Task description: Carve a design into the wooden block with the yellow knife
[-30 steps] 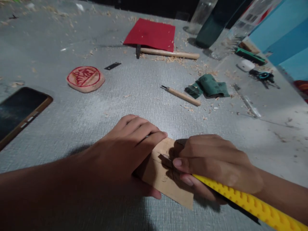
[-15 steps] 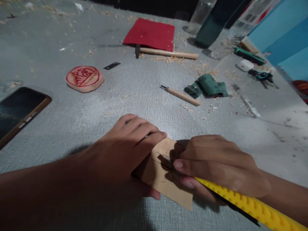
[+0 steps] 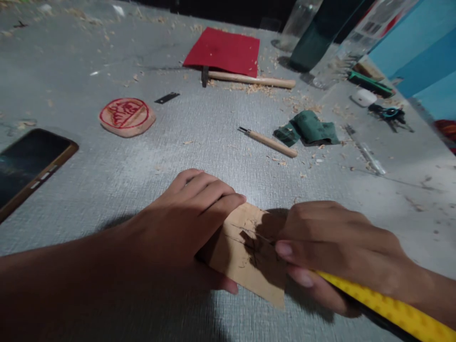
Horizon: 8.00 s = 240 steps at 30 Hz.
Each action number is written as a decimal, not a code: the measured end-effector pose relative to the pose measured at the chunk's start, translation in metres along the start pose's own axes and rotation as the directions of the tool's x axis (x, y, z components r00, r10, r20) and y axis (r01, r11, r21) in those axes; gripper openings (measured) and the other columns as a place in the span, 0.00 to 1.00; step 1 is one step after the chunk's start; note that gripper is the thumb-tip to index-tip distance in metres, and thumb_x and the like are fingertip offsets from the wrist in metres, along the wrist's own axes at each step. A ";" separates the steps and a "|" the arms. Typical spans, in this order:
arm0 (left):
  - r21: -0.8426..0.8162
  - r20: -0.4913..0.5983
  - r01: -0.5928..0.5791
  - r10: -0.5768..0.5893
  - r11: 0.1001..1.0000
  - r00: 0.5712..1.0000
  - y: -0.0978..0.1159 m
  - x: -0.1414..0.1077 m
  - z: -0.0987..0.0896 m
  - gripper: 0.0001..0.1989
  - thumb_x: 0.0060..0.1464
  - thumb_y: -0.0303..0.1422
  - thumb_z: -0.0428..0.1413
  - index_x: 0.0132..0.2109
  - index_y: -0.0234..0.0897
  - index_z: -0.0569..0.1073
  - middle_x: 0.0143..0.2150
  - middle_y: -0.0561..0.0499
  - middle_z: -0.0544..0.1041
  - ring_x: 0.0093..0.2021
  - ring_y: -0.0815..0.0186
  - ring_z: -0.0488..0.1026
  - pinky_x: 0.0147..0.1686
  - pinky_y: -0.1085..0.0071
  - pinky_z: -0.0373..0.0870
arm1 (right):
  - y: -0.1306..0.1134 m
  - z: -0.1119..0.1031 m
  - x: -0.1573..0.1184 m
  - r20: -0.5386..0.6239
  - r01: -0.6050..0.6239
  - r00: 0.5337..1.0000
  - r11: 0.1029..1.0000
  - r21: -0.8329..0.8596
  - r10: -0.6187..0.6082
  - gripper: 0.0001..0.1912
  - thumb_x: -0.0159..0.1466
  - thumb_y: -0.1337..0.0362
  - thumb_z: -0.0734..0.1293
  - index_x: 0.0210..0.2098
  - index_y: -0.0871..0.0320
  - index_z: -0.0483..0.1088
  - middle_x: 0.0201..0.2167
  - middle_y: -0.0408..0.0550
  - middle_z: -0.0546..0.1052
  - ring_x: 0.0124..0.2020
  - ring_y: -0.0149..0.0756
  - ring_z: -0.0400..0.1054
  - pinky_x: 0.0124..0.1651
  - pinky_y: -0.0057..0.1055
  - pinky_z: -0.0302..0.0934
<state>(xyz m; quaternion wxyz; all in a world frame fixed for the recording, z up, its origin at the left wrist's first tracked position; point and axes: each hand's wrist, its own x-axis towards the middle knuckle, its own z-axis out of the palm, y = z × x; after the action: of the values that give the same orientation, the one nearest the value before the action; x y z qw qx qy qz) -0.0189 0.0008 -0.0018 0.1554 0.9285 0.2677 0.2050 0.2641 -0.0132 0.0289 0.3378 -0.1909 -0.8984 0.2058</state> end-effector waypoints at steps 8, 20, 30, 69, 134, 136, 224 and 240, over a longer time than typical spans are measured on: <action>-0.012 0.002 0.009 -0.009 1.000 1.000 0.002 -0.001 0.000 0.39 0.58 0.53 0.67 0.67 0.38 0.66 0.60 0.42 0.80 0.58 0.48 0.76 0.63 0.44 0.66 | 0.008 0.002 0.003 0.019 -0.031 0.999 0.996 0.081 0.030 0.07 0.75 0.70 0.71 0.52 0.62 0.76 0.37 0.52 0.86 0.41 0.35 0.84 0.44 0.32 0.80; -0.018 0.016 0.030 -0.030 0.999 0.999 0.002 -0.001 0.000 0.52 0.48 0.68 0.70 0.67 0.39 0.67 0.61 0.44 0.79 0.58 0.47 0.75 0.64 0.43 0.67 | 0.018 0.015 0.009 -0.034 0.000 0.999 0.981 0.192 0.007 0.06 0.75 0.67 0.74 0.49 0.63 0.77 0.36 0.51 0.86 0.37 0.33 0.84 0.42 0.29 0.78; -0.005 0.024 0.056 -0.055 0.998 0.998 0.005 0.000 -0.001 0.53 0.42 0.67 0.74 0.65 0.41 0.68 0.59 0.46 0.79 0.57 0.47 0.75 0.63 0.44 0.67 | 0.020 0.014 0.011 0.022 -0.009 1.000 0.980 0.200 0.005 0.07 0.77 0.65 0.72 0.50 0.64 0.77 0.36 0.50 0.86 0.40 0.31 0.84 0.45 0.27 0.78; 0.009 0.020 0.033 -0.034 0.999 0.999 0.003 -0.001 -0.001 0.54 0.42 0.66 0.74 0.66 0.39 0.69 0.60 0.44 0.79 0.57 0.47 0.75 0.62 0.45 0.68 | 0.019 0.020 0.010 -0.080 0.035 0.997 0.971 0.235 -0.017 0.15 0.76 0.59 0.74 0.46 0.68 0.78 0.32 0.51 0.84 0.32 0.32 0.80 0.37 0.31 0.76; 0.035 -0.003 0.106 -0.106 0.994 0.994 0.008 -0.001 -0.001 0.35 0.58 0.49 0.67 0.67 0.42 0.69 0.55 0.48 0.81 0.57 0.51 0.77 0.71 0.45 0.60 | 0.007 0.011 0.007 -0.019 -0.052 0.998 0.988 0.144 0.055 0.09 0.71 0.74 0.71 0.48 0.59 0.76 0.33 0.48 0.85 0.33 0.35 0.83 0.38 0.31 0.79; 0.033 0.005 0.086 -0.086 0.996 0.996 0.006 -0.001 -0.001 0.38 0.56 0.54 0.69 0.66 0.41 0.70 0.55 0.47 0.80 0.56 0.50 0.76 0.68 0.44 0.62 | 0.008 0.012 0.007 -0.018 -0.031 0.999 0.989 0.144 0.034 0.07 0.72 0.73 0.71 0.49 0.59 0.76 0.33 0.48 0.85 0.33 0.35 0.83 0.38 0.31 0.78; -0.017 0.027 0.011 -0.011 1.000 1.000 0.001 0.001 -0.005 0.50 0.52 0.67 0.70 0.66 0.34 0.73 0.57 0.40 0.80 0.58 0.46 0.75 0.66 0.41 0.63 | 0.005 0.014 0.014 -0.038 -0.118 0.991 0.976 0.183 0.127 0.11 0.70 0.79 0.70 0.46 0.59 0.76 0.37 0.48 0.85 0.38 0.30 0.84 0.42 0.23 0.78; -0.011 0.021 0.036 -0.036 0.999 0.999 0.008 0.001 -0.003 0.54 0.43 0.67 0.75 0.66 0.36 0.73 0.58 0.40 0.80 0.59 0.45 0.75 0.67 0.41 0.62 | 0.015 0.010 0.014 0.008 -0.180 0.982 0.924 0.337 0.188 0.10 0.69 0.75 0.71 0.48 0.58 0.78 0.30 0.41 0.80 0.31 0.27 0.78 0.33 0.21 0.70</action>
<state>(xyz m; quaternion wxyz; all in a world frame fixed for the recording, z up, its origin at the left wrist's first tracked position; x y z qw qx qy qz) -0.0160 -0.0044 0.0043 0.1672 0.9247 0.2816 0.1939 0.2505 0.0038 0.0215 0.3555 -0.2163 -0.8241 0.3843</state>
